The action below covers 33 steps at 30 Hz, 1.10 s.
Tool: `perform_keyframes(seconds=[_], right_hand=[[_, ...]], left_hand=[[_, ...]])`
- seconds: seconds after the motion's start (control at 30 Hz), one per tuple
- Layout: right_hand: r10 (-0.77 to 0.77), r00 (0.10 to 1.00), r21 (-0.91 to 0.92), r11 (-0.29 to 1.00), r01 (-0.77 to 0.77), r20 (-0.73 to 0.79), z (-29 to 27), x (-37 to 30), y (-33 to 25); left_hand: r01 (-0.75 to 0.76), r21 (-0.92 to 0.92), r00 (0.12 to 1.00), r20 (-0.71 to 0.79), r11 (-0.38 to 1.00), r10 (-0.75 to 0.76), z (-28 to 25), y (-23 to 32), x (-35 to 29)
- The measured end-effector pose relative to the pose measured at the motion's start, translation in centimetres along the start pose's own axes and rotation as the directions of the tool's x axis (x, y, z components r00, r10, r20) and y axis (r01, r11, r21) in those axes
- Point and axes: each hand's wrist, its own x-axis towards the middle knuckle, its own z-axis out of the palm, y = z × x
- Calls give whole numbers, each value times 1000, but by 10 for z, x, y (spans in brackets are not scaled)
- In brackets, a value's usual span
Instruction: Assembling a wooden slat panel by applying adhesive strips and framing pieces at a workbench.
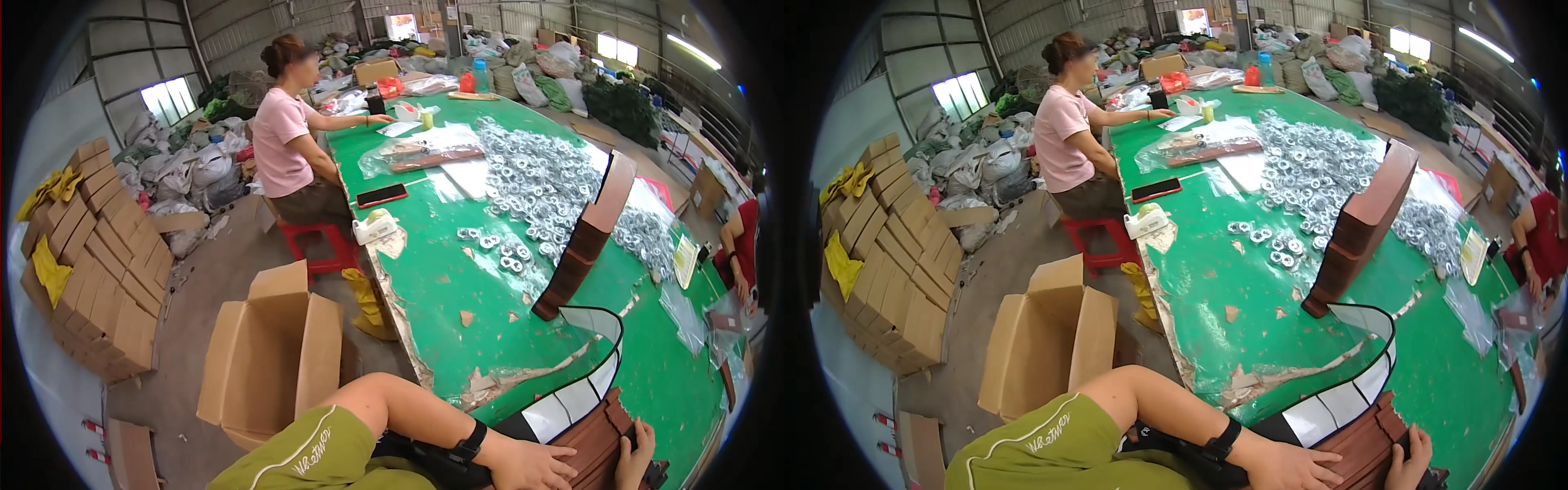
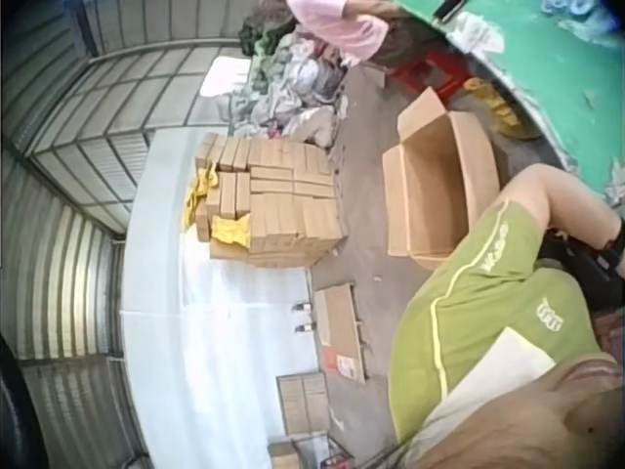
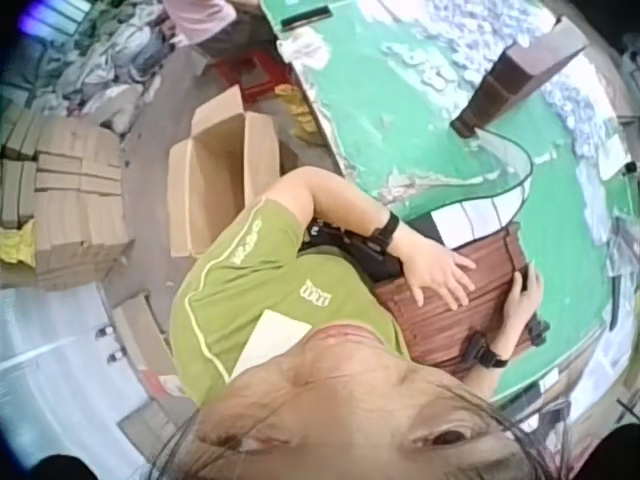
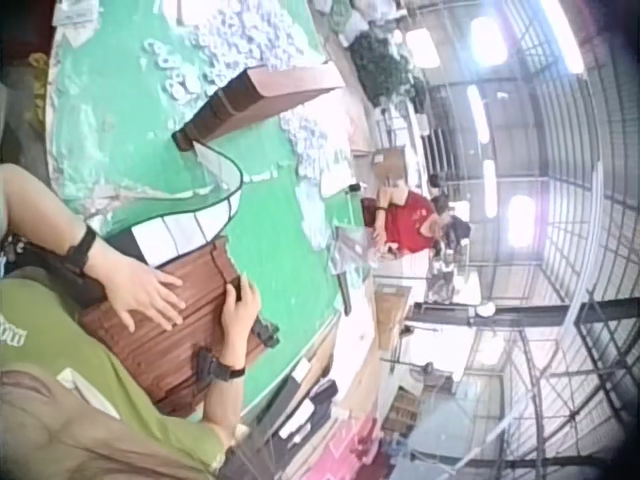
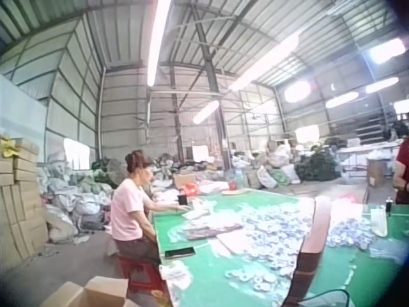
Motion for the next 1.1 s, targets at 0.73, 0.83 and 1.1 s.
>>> perform_keyframes(seconds=[0.73, 0.83, 1.1], right_hand=[[232, 973, 201, 953, -227, -2, 5, -3, 4], [260, 965, 201, 944, -260, 23, 2, -1, 2], [287, 957, 225, 931, -289, 39, 1, 4, 0]], left_hand=[[-10, -32, 1000, -19, 999, 9, -2, -1, 2], [4, -39, 1000, -10, 999, -5, -4, -1, 3], [-1, -37, 1000, -7, 999, 1, -4, -3, 4]])
